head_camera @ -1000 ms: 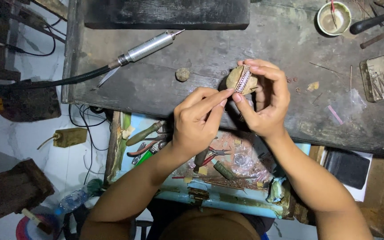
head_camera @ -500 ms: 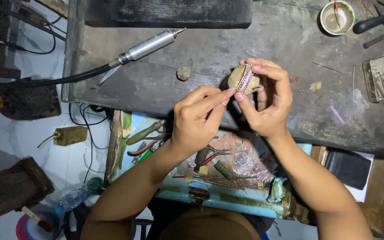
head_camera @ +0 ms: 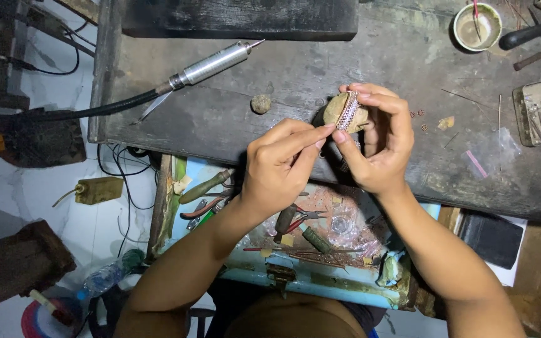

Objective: The person is meticulously setting small stones into a jewelry piece, using their fingers and a small setting tool to position and secure them.

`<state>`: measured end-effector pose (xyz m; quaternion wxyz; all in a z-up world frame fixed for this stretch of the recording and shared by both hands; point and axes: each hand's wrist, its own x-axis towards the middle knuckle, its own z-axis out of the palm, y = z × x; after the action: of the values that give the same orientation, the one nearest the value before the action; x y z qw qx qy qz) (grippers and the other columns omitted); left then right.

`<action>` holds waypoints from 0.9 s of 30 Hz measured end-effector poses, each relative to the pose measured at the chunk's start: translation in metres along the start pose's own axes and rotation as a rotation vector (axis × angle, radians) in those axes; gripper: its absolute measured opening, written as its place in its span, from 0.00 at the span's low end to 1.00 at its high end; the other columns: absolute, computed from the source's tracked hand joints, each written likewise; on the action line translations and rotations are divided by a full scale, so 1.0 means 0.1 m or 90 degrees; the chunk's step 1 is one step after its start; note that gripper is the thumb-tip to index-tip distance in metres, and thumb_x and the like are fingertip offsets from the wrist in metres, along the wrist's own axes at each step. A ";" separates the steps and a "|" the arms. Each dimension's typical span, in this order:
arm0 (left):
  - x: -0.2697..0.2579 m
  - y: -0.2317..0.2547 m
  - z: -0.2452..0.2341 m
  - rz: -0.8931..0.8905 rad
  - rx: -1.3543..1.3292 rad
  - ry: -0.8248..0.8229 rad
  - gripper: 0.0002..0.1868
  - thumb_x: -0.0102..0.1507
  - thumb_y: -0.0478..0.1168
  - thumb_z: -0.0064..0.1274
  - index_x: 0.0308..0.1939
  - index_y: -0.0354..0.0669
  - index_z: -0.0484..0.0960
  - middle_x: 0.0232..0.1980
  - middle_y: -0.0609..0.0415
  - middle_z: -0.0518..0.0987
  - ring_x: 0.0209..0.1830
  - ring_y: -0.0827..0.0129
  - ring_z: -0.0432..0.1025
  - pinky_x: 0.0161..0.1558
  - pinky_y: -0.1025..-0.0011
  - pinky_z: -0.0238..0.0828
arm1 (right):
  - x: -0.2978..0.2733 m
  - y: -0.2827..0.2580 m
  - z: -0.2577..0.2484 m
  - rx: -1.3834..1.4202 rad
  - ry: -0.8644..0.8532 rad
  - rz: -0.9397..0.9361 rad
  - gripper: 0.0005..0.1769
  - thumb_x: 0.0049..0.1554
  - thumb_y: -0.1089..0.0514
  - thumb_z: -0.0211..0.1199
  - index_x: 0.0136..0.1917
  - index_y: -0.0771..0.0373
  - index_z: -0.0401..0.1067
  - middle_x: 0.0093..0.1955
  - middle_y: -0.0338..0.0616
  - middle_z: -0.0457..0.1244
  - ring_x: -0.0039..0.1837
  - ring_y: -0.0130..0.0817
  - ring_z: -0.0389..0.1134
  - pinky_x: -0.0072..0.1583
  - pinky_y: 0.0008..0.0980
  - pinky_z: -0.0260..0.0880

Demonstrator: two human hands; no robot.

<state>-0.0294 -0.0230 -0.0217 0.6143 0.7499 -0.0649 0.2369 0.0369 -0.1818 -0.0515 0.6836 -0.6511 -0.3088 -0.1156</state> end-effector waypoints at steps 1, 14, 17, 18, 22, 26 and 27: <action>0.00 0.01 0.00 0.000 0.001 0.000 0.11 0.66 0.27 0.56 0.48 0.44 0.88 0.36 0.52 0.83 0.28 0.67 0.74 0.30 0.70 0.71 | 0.00 0.00 0.00 0.001 0.000 0.000 0.23 0.59 0.69 0.68 0.60 0.77 0.59 0.64 0.68 0.57 0.70 0.61 0.65 0.68 0.45 0.71; -0.01 0.06 0.03 -0.151 -0.097 -0.011 0.11 0.66 0.27 0.55 0.49 0.42 0.88 0.38 0.52 0.84 0.27 0.78 0.73 0.25 0.77 0.73 | 0.00 -0.01 0.00 -0.009 0.000 0.000 0.23 0.59 0.67 0.69 0.60 0.76 0.59 0.64 0.68 0.58 0.70 0.61 0.66 0.69 0.47 0.69; -0.03 -0.02 0.06 -0.212 -0.185 -0.015 0.11 0.66 0.26 0.54 0.49 0.39 0.87 0.37 0.51 0.82 0.27 0.81 0.73 0.24 0.78 0.75 | 0.00 0.00 -0.01 -0.006 0.002 0.002 0.23 0.59 0.68 0.69 0.60 0.76 0.59 0.65 0.68 0.58 0.70 0.61 0.65 0.69 0.47 0.69; -0.05 -0.06 0.07 -0.239 -0.223 -0.016 0.11 0.66 0.26 0.54 0.50 0.38 0.86 0.37 0.51 0.81 0.26 0.79 0.75 0.23 0.77 0.76 | 0.00 0.00 -0.01 -0.004 0.002 0.003 0.22 0.59 0.68 0.69 0.60 0.76 0.59 0.65 0.68 0.58 0.70 0.61 0.65 0.69 0.47 0.69; 0.04 0.02 0.03 -0.265 -0.225 -0.033 0.11 0.65 0.25 0.54 0.49 0.36 0.86 0.35 0.53 0.78 0.29 0.82 0.74 0.22 0.77 0.74 | -0.01 0.00 -0.01 0.001 0.002 0.006 0.23 0.59 0.69 0.69 0.60 0.76 0.59 0.65 0.69 0.58 0.70 0.61 0.65 0.69 0.47 0.69; 0.08 0.04 0.00 -0.262 -0.199 -0.040 0.10 0.64 0.25 0.56 0.46 0.36 0.87 0.33 0.51 0.77 0.32 0.83 0.71 0.25 0.77 0.73 | -0.01 -0.01 -0.01 0.004 0.007 0.024 0.23 0.59 0.70 0.69 0.60 0.76 0.59 0.65 0.68 0.58 0.70 0.59 0.66 0.68 0.44 0.70; 0.09 0.03 -0.01 -0.261 -0.196 -0.043 0.10 0.63 0.25 0.56 0.46 0.36 0.87 0.33 0.51 0.76 0.32 0.83 0.71 0.25 0.77 0.72 | -0.01 -0.01 -0.02 0.001 0.004 0.025 0.23 0.59 0.70 0.68 0.60 0.76 0.59 0.65 0.68 0.58 0.70 0.59 0.66 0.68 0.43 0.71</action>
<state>-0.0229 -0.0215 -0.0146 0.7537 0.6527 0.0325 0.0696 0.0358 -0.1840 -0.0512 0.6875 -0.6561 -0.2935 -0.1040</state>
